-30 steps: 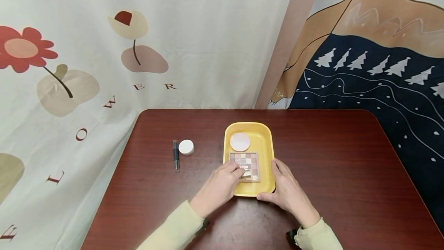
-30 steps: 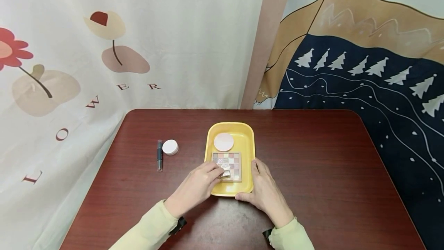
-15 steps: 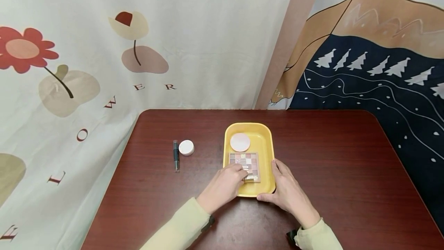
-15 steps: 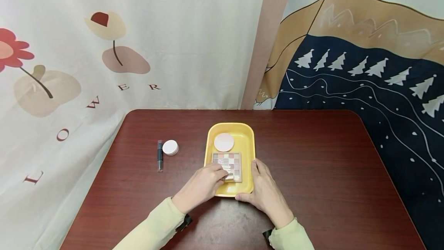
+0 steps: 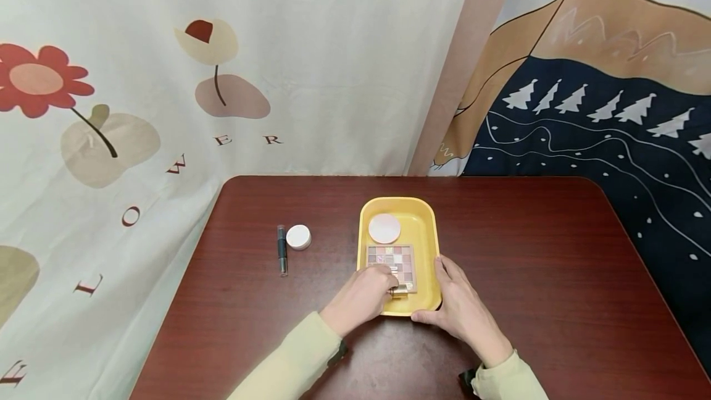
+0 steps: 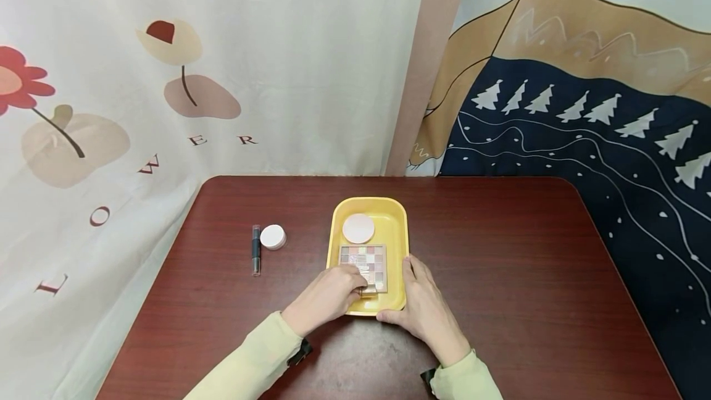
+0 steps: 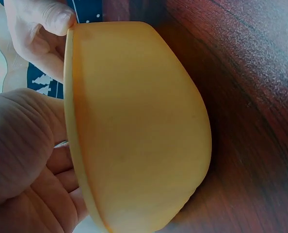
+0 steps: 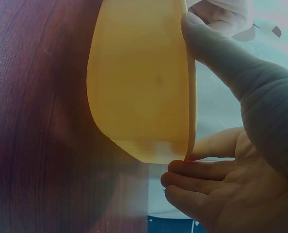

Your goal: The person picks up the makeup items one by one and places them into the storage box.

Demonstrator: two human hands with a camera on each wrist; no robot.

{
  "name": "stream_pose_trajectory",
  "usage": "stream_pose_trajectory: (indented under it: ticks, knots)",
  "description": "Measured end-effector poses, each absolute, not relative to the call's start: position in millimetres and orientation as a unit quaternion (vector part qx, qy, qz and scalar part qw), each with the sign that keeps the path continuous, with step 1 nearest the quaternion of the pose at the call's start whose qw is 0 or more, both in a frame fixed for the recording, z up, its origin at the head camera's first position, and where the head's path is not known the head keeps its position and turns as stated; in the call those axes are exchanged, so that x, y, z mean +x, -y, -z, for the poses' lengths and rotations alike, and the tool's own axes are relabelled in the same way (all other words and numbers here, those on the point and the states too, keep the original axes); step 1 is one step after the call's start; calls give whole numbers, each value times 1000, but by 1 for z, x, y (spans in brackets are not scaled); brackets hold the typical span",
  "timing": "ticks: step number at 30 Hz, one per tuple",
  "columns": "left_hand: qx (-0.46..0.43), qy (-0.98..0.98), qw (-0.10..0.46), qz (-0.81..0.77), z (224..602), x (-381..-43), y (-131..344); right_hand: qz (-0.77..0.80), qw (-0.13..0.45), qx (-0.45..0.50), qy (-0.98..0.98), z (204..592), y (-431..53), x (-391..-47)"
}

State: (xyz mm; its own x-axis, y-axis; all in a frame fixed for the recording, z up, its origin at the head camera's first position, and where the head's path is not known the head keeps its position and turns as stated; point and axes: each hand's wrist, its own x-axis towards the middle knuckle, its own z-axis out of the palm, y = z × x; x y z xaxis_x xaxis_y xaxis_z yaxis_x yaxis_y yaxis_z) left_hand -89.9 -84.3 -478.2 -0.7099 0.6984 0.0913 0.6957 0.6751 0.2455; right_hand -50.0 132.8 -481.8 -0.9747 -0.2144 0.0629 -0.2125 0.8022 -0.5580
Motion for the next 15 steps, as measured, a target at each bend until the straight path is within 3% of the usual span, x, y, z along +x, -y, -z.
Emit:
stream_pose_trajectory:
  ticks: [15]
  knots:
    - [370, -916, 74, -135, 480, -95, 80, 305, 14, -109, -946, 480, -134, -49]
